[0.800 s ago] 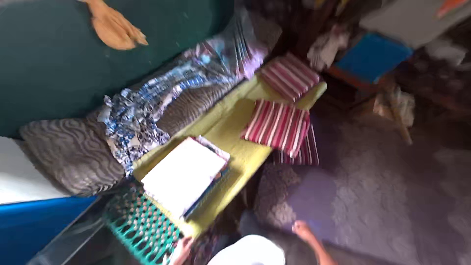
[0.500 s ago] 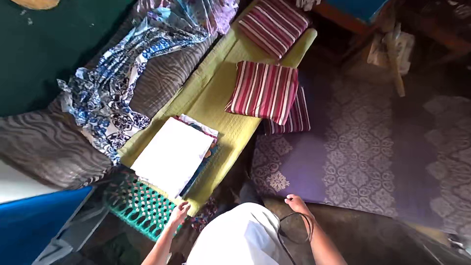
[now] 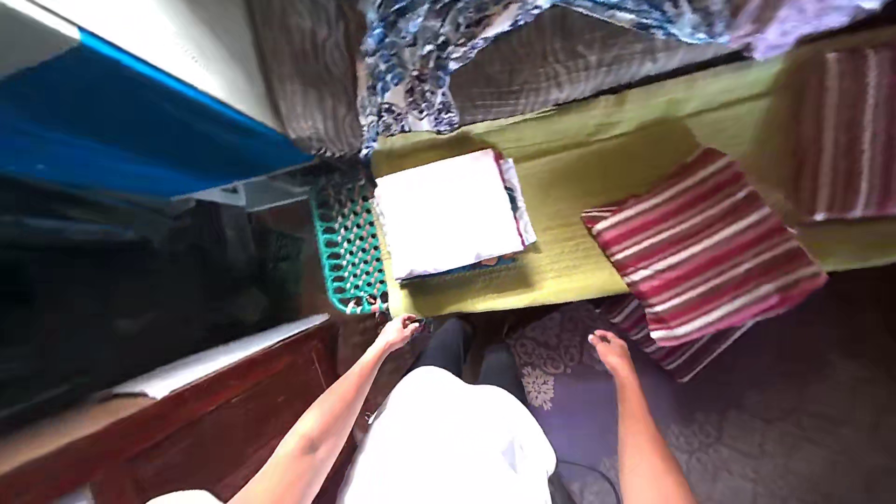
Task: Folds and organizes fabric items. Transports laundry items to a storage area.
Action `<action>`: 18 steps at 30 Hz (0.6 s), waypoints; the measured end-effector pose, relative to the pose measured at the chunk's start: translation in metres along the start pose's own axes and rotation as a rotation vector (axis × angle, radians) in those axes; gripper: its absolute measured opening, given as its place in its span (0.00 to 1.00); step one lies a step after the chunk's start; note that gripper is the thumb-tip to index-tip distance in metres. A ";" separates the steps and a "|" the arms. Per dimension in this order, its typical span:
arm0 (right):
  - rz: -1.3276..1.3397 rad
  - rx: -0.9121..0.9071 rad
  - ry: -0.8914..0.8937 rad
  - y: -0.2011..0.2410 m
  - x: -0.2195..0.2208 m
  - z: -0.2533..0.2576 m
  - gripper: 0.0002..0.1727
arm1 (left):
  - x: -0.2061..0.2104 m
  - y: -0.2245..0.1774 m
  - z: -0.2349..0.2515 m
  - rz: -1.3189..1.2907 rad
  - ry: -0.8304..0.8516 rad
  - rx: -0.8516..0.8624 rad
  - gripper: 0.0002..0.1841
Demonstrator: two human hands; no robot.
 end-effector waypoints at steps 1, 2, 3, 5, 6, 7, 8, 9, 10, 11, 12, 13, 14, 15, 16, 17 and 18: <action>-0.017 -0.045 0.021 0.030 0.005 0.015 0.25 | -0.007 0.005 0.005 -0.018 -0.007 -0.018 0.24; -0.029 -0.078 0.040 0.054 0.015 0.028 0.25 | -0.012 0.012 0.010 -0.039 -0.010 -0.039 0.24; -0.031 -0.105 0.053 0.075 0.025 0.039 0.24 | -0.018 0.016 0.016 -0.066 -0.012 -0.056 0.25; -0.007 -0.145 0.072 0.119 0.048 0.068 0.26 | -0.039 0.011 0.035 -0.163 -0.036 -0.062 0.26; 0.013 -0.132 0.082 0.131 0.064 0.077 0.27 | -0.046 0.013 0.042 -0.231 -0.048 -0.074 0.27; 0.046 -0.111 0.081 0.143 0.080 0.087 0.29 | -0.056 0.010 0.051 -0.305 -0.070 -0.088 0.29; 0.090 -0.080 0.069 0.151 0.096 0.096 0.31 | -0.065 0.009 0.061 -0.383 -0.091 -0.115 0.30; 0.139 -0.043 0.043 0.155 0.110 0.103 0.35 | -0.070 0.010 0.071 -0.468 -0.113 -0.158 0.32; 0.198 -0.013 0.000 0.160 0.121 0.113 0.40 | -0.075 0.007 0.084 -0.553 -0.137 -0.206 0.34; 0.259 0.020 -0.055 0.165 0.129 0.123 0.43 | -0.077 0.003 0.096 -0.642 -0.141 -0.266 0.36; 0.319 0.055 -0.109 0.168 0.136 0.132 0.46 | -0.076 0.001 0.107 -0.733 -0.138 -0.322 0.38; 0.382 0.083 -0.155 0.171 0.141 0.145 0.48 | -0.075 -0.004 0.118 -0.833 -0.134 -0.364 0.38; 0.455 0.105 -0.188 0.177 0.147 0.159 0.50 | -0.075 -0.012 0.130 -0.932 -0.133 -0.394 0.38; 0.524 0.119 -0.207 0.182 0.151 0.171 0.49 | -0.075 -0.019 0.139 -1.030 -0.128 -0.415 0.38; 0.581 0.127 -0.220 0.186 0.155 0.184 0.47 | -0.075 -0.025 0.147 -1.102 -0.119 -0.419 0.35; 0.600 0.131 -0.224 0.188 0.159 0.192 0.42 | -0.076 -0.028 0.151 -1.123 -0.114 -0.393 0.32; 0.564 0.129 -0.210 0.186 0.163 0.197 0.34 | -0.080 -0.028 0.151 -1.090 -0.129 -0.337 0.29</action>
Point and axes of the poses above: each hand's wrist, its own z-axis towards the middle knuckle, its own x-axis out of the palm, y = z × x, the point moved 6 cm from there along z, towards the middle knuckle, and after that the axes turned 10 degrees about -x, right-handed, at the moved point
